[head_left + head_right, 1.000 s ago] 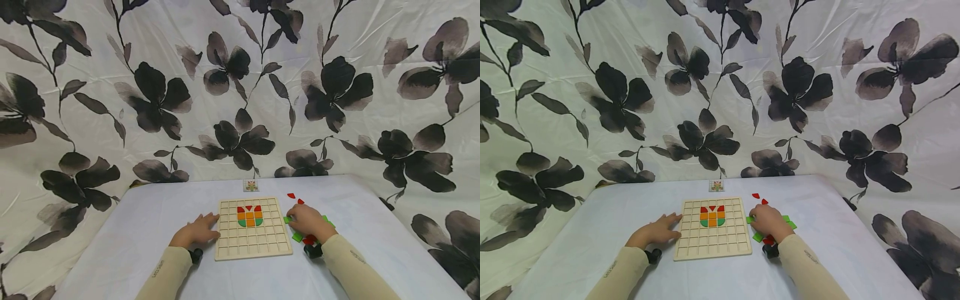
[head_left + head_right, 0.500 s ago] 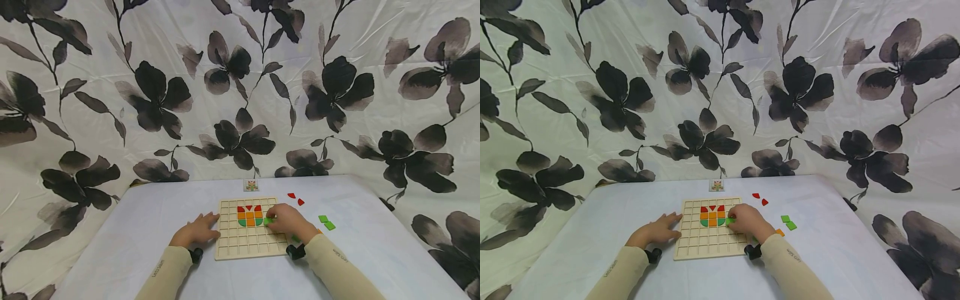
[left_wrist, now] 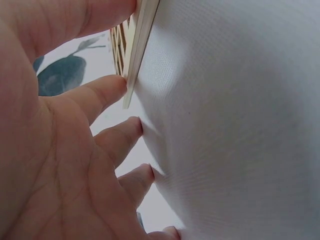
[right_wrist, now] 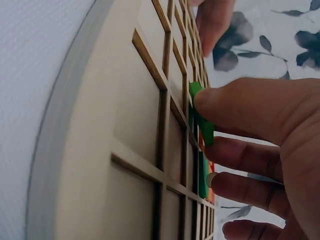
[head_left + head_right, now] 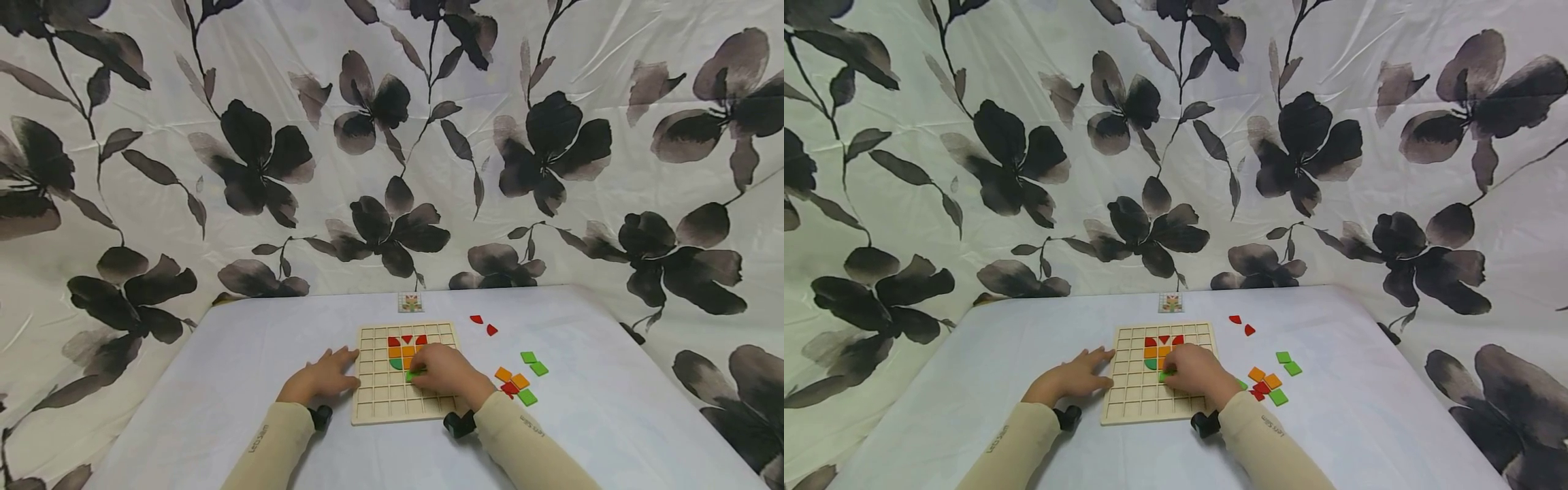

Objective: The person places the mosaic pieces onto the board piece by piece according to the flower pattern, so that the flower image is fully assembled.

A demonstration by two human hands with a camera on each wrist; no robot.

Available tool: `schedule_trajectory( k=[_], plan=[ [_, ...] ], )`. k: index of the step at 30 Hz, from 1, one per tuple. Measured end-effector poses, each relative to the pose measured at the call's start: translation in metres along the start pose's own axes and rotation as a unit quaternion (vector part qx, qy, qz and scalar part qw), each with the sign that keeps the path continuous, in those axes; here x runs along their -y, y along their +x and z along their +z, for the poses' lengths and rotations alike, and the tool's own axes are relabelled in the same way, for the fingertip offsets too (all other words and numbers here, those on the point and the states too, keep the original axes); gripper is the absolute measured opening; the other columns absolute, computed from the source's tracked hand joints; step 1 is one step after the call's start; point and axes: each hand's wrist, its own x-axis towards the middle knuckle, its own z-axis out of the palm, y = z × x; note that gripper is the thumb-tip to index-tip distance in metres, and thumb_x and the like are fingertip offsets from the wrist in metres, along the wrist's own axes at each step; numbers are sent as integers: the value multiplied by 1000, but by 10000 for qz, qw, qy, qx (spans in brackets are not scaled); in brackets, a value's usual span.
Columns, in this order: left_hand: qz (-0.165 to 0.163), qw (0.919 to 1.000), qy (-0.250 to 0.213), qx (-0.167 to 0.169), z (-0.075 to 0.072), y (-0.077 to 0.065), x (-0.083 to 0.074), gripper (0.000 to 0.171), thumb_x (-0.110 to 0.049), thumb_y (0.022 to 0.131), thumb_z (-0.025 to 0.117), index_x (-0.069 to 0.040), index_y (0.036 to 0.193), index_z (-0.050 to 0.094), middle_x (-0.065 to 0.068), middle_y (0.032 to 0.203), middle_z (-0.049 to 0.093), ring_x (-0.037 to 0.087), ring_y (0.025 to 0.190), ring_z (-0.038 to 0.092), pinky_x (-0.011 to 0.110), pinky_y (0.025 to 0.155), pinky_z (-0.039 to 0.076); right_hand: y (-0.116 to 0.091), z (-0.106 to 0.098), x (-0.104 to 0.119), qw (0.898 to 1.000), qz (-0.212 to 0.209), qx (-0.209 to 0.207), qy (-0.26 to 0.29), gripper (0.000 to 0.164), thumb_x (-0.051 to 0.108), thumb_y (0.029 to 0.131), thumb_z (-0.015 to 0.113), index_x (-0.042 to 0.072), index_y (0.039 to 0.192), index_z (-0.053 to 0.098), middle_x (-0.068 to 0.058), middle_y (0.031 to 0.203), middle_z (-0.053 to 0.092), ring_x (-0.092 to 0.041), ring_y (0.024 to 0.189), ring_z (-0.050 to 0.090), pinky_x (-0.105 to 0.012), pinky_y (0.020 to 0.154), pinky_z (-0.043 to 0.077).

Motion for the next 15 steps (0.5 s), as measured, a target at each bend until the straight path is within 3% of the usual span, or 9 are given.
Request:
schedule_trajectory(
  k=[5, 15],
  plan=[
    [34, 10000, -34, -23, 1, 0, 1, 69, -36, 86, 65, -14, 147, 42, 16, 156, 33, 48, 145, 19, 78, 106, 12, 1, 3, -1, 9999, -131, -56, -8, 5, 24, 84, 74, 21, 86, 77, 12, 87, 66, -6, 82, 58, -28, 77, 52],
    [22, 10000, 12, 1, 0, 1, 0, 69, -36, 86, 65, -14, 147, 42, 16, 157, 32, 48, 145, 18, 78, 106, 11, -2, 4, -1, 9995, -236, -82, 185, 8, 21, 87, 72, 19, 91, 78, 11, 93, 70, -7, 87, 61, -28, 84, 53]
  ],
)
